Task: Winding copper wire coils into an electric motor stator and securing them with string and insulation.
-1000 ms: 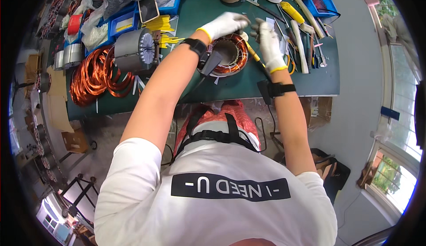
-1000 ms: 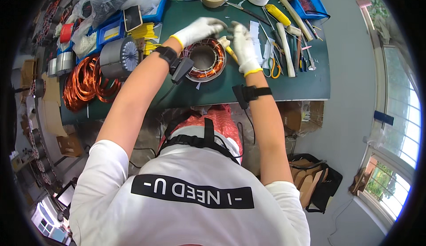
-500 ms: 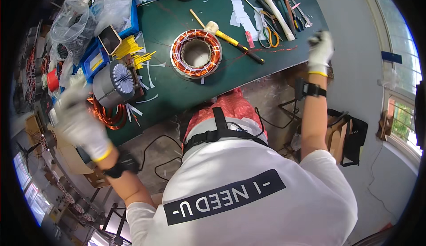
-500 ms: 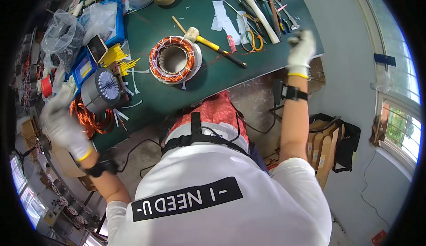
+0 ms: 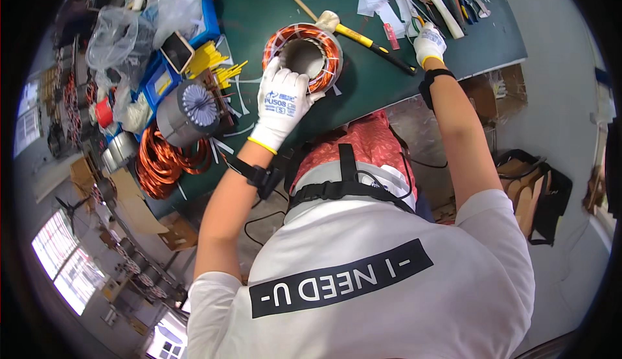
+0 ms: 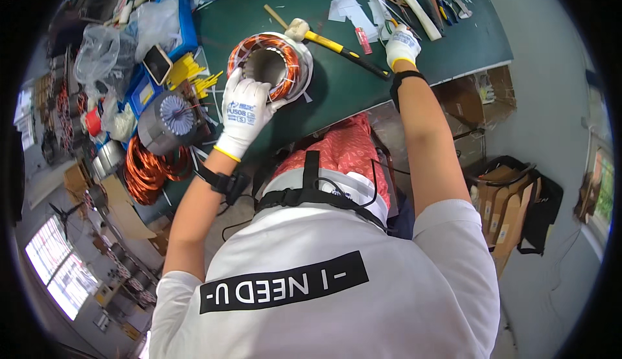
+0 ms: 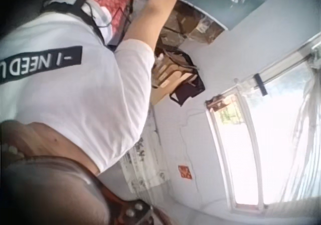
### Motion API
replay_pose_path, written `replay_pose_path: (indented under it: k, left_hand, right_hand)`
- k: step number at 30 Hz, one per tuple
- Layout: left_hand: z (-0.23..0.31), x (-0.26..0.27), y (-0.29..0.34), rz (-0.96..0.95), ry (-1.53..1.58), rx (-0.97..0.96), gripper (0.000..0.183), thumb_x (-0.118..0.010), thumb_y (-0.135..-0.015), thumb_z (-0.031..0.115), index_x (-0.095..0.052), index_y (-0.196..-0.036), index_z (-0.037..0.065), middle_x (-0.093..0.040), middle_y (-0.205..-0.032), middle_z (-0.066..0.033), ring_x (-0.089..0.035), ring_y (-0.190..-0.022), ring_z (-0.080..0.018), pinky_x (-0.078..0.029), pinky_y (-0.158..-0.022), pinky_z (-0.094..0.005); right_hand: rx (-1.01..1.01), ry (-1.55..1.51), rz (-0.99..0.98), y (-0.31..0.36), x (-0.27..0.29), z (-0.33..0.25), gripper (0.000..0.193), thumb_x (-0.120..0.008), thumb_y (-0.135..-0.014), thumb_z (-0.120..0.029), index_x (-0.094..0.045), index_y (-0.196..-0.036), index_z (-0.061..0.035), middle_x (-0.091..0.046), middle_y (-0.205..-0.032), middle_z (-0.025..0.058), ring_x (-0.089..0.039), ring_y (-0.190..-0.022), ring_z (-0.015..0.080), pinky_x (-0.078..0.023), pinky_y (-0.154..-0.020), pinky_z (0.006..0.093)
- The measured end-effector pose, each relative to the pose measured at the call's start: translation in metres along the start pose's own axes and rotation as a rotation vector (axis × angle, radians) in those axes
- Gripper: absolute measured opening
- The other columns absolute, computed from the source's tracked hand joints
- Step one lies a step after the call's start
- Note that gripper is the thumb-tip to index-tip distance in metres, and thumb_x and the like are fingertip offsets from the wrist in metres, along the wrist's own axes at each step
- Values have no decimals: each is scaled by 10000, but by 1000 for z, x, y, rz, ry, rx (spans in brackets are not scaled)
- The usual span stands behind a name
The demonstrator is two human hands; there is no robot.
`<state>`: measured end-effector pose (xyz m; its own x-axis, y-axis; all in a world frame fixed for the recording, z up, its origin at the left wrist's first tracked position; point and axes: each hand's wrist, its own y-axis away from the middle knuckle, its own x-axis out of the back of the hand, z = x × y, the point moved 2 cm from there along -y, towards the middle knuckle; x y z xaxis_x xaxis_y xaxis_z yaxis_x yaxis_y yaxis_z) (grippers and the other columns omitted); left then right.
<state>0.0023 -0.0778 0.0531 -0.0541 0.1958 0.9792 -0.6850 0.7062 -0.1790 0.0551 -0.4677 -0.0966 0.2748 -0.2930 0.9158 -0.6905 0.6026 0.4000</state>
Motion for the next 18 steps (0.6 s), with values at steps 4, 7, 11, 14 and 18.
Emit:
replay_pose_path:
  k: [4, 7, 11, 14, 18]
  left_hand:
    - [-5, 13, -27, -131, 71, 10, 246, -741, -821, 318, -694, -859, 80, -662, -810, -93, -646, -873, -272, -414, -1050, -480]
    - [-49, 18, -50, 162, 102, 36, 326, -679, -886, 325, -713, -1123, 103, -668, -1117, -122, -602, -1106, -303, -379, -1059, -500]
    - [-82, -9, -58, 122, 409, 290, 421, -635, -947, 314, -645, -1318, 116, -629, -1295, -161, -561, -1232, -351, -410, -1080, -466]
    - [-85, -25, -50, 25, 638, 482, 378, -579, -999, 217, -616, -1344, 68, -639, -1305, -166, -584, -1240, -310, -438, -1072, -373]
    - [-83, -30, -43, 50, 653, 551, 364, -569, -1005, 149, -605, -1349, 36, -646, -1315, -147, -599, -1227, -256, -430, -1074, -342]
  right_hand:
    - [-57, -190, 34, 2, 8, 17, 531, -718, -854, -309, -593, -1291, -35, -666, -1265, 205, -650, -1182, 353, -525, -975, 445]
    - [46, -616, 100, 39, 10, 28, 537, -706, -774, -198, -603, -1262, 1, -690, -1176, 219, -662, -1106, 366, -525, -941, 424]
    - [455, -1153, -142, 149, 5, 2, 264, -673, -810, -12, -596, -1063, -20, -568, -803, 26, -542, -741, 108, -469, -651, 295]
    - [395, -1143, -388, 213, -10, -23, 343, -807, -870, -225, -579, -1030, -24, -546, -715, 26, -481, -656, 90, -444, -588, 309]
    - [558, -985, -309, 241, -16, -47, 407, -742, -904, -342, -560, -1108, -39, -658, -883, 218, -652, -789, 389, -501, -714, 441]
